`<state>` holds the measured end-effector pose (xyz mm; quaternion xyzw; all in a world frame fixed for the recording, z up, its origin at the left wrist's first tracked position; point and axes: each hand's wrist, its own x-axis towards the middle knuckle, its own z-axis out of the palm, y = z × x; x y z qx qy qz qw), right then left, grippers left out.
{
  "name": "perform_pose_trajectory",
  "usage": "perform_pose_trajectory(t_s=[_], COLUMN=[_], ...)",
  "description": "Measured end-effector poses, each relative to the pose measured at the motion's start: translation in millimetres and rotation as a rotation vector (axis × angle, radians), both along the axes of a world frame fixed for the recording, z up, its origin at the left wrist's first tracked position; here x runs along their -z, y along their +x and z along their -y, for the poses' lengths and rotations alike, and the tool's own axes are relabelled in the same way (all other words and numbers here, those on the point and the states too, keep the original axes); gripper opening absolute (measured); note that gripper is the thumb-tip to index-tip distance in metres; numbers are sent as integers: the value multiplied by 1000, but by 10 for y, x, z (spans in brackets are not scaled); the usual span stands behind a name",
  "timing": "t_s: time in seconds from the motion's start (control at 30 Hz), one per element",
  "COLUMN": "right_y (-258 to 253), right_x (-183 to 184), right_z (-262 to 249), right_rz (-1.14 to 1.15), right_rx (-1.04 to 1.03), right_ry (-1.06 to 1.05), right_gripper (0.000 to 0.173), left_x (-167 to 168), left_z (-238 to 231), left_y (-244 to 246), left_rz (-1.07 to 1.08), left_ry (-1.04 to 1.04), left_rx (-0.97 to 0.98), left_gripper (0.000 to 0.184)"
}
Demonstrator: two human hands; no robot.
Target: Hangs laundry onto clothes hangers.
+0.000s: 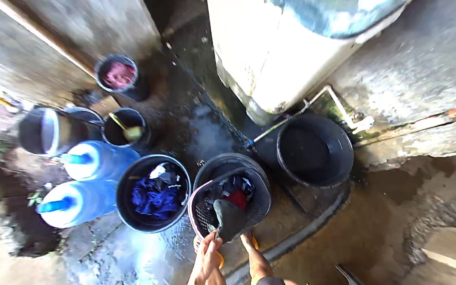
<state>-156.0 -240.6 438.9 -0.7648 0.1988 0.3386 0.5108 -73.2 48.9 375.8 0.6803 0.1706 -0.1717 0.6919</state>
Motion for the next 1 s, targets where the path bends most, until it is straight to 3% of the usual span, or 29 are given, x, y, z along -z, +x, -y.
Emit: perform_pose_trajectory(t_s=[0.07,0.17,0.2,0.27,0.33,0.53,0.63,0.73,0.77,0.83,0.87,0.9,0.97,1.0], right_y=[-51,374,508,744,927,1199,1242,1164,1149,1206,1285,1373,1468,1502], right_x=[243,49,-27,-265,-565,-1654,-2367,-2986,-3114,-3224,-3221,-3220,-3325,-3449], right_z=[-248,-742,-874,-998,-974,-873,-841,-811,-815,-830,-823,-812,-777,-769], right_rz=[249,447,495,552,654,1066,1240,1459,1522,1552,1506,1421,1248,1242], right_rx=[-50,-144,-189,-249,-296,-525,-419,-284,-242,-195,-210,-249,-368,-418], right_ry=[-33,-14,-25,-101,-145,-402,-186,-118,-93,-109,-193,-288,-423,-466], right_gripper=[61,93,89,50,29,27,24,25,25,26,27,27,29,31], left_x=[-552,-1307,-1533,-1936,-2242,-2847,-3406,-3904,-4012,-4158,-4197,-4218,-4272,-4377], left_z=[-51,-114,-145,-266,-469,-915,-975,-964,-953,-942,-934,-933,-971,-1009], left_y=[-90,-123,-133,-95,20,155,162,75,49,69,128,211,355,381], left_rz=[104,249,301,396,451,507,679,837,870,824,770,722,703,732], left_ry=[-136,-238,-188,79,371,803,701,229,72,-88,-23,151,509,574], left_rx=[15,73,94,94,35,-47,-156,-198,-131,109,209,262,281,252], left_gripper=[36,31,30,35,35,37,31,18,23,64,75,70,43,35])
